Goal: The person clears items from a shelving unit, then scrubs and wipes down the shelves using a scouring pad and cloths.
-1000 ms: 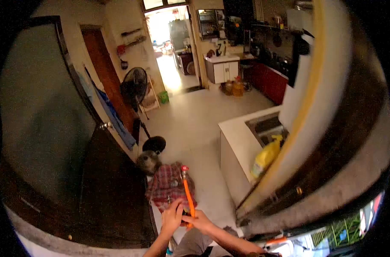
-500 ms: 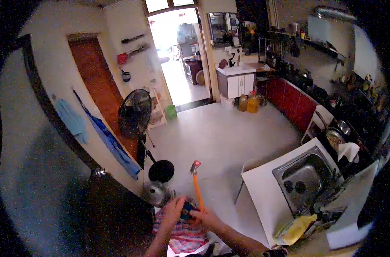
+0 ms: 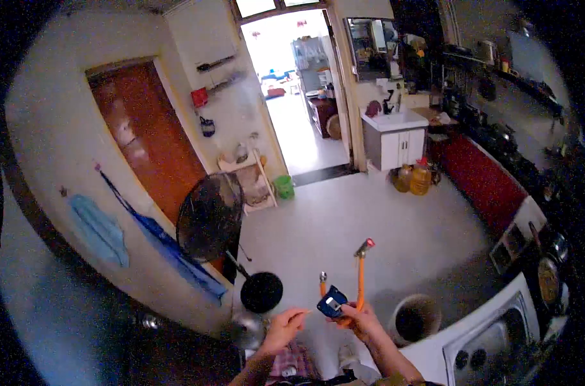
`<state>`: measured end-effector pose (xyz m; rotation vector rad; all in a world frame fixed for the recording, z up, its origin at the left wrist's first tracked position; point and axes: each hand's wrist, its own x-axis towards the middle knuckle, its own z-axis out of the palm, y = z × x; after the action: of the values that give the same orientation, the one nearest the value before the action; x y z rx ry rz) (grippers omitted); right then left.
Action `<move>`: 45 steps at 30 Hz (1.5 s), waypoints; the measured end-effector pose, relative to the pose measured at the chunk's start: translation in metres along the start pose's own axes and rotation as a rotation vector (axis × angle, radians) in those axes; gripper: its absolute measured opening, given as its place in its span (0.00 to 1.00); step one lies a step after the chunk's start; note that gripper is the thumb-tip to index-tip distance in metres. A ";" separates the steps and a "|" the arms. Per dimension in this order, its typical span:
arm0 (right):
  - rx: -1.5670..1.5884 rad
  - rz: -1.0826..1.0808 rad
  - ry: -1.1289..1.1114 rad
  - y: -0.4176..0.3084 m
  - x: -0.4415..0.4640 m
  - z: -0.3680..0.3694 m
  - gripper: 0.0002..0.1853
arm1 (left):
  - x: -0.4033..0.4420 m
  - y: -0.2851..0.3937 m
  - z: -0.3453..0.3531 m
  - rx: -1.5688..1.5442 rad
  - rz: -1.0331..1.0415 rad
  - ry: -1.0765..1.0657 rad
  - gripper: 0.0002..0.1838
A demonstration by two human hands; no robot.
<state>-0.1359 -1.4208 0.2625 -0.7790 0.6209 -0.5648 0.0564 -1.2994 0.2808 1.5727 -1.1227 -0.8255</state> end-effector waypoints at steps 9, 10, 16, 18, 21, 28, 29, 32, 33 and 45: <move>0.039 0.041 -0.123 -0.087 0.179 0.010 0.22 | 0.167 0.028 -0.066 0.233 0.315 0.229 0.08; 0.072 0.060 -0.126 -0.094 0.200 0.015 0.23 | 0.188 0.021 -0.070 0.228 0.317 0.232 0.08; 0.052 -0.003 -0.190 -0.134 0.322 0.034 0.23 | 0.332 -0.002 -0.096 0.396 0.165 0.300 0.12; 0.029 0.034 -0.192 -0.162 0.368 0.033 0.23 | 0.396 -0.001 -0.110 0.299 0.296 0.237 0.12; 0.045 0.017 -0.173 -0.206 0.414 0.027 0.22 | 0.476 0.016 -0.119 0.018 0.327 0.085 0.12; 0.075 -0.033 -0.061 -0.284 0.524 -0.021 0.22 | 0.663 0.019 -0.076 -0.067 0.404 -0.022 0.08; 0.077 -0.037 -0.058 -0.296 0.546 -0.032 0.22 | 0.690 0.012 -0.069 -0.228 0.357 -0.015 0.07; 0.056 -0.069 -0.022 -0.314 0.607 -0.058 0.22 | 0.749 0.006 -0.073 -0.453 0.266 0.034 0.06; 0.076 -0.061 -0.034 -0.319 0.633 -0.068 0.23 | 0.771 0.000 -0.077 -0.492 0.223 0.093 0.06; 0.105 0.094 -0.305 -0.453 0.905 -0.098 0.27 | 1.014 0.006 -0.092 -0.413 0.197 0.234 0.11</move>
<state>0.3103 -2.3342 0.2914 -0.7152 0.3409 -0.3795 0.4799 -2.2241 0.3304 1.1609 -0.8566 -0.6702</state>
